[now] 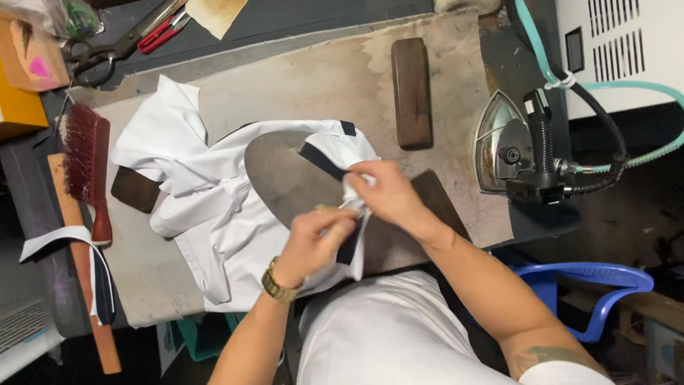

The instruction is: The person irons a white garment on a workbench, using a hand-held iron and wooden blocks to flatten and press the fabric.

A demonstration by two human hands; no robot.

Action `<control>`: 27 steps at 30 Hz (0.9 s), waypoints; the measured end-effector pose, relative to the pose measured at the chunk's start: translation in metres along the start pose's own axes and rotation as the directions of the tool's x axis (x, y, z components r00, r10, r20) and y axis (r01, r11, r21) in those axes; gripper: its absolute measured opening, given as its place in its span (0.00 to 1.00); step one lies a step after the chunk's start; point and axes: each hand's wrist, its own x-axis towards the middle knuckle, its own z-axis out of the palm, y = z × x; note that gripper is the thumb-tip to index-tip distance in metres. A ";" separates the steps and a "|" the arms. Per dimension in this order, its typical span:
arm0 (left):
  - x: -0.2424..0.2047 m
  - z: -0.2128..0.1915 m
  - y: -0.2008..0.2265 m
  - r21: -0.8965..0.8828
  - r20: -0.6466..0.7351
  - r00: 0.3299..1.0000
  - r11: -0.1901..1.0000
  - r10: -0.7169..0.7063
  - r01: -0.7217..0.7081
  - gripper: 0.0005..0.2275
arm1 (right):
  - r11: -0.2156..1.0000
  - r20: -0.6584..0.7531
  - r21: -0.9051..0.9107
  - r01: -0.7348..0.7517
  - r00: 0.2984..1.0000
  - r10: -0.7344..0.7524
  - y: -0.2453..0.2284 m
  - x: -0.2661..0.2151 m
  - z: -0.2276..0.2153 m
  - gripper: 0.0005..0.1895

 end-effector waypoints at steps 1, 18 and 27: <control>0.010 -0.004 -0.011 -0.006 -0.020 1.000 1.000 0.007 -0.007 0.06 | 1.000 0.011 -0.015 0.011 1.000 -0.011 0.003 0.000 -0.011 0.17; 0.087 -0.073 -0.104 -0.896 0.078 0.745 0.281 -0.663 0.344 0.15 | 0.881 -0.459 -0.100 0.463 0.764 -0.454 0.010 -0.045 0.037 0.03; -0.004 -0.067 -0.037 -0.294 -0.232 0.740 0.771 -0.631 0.565 0.23 | 0.665 -0.184 -0.315 0.677 0.644 -0.742 0.073 0.026 0.040 0.14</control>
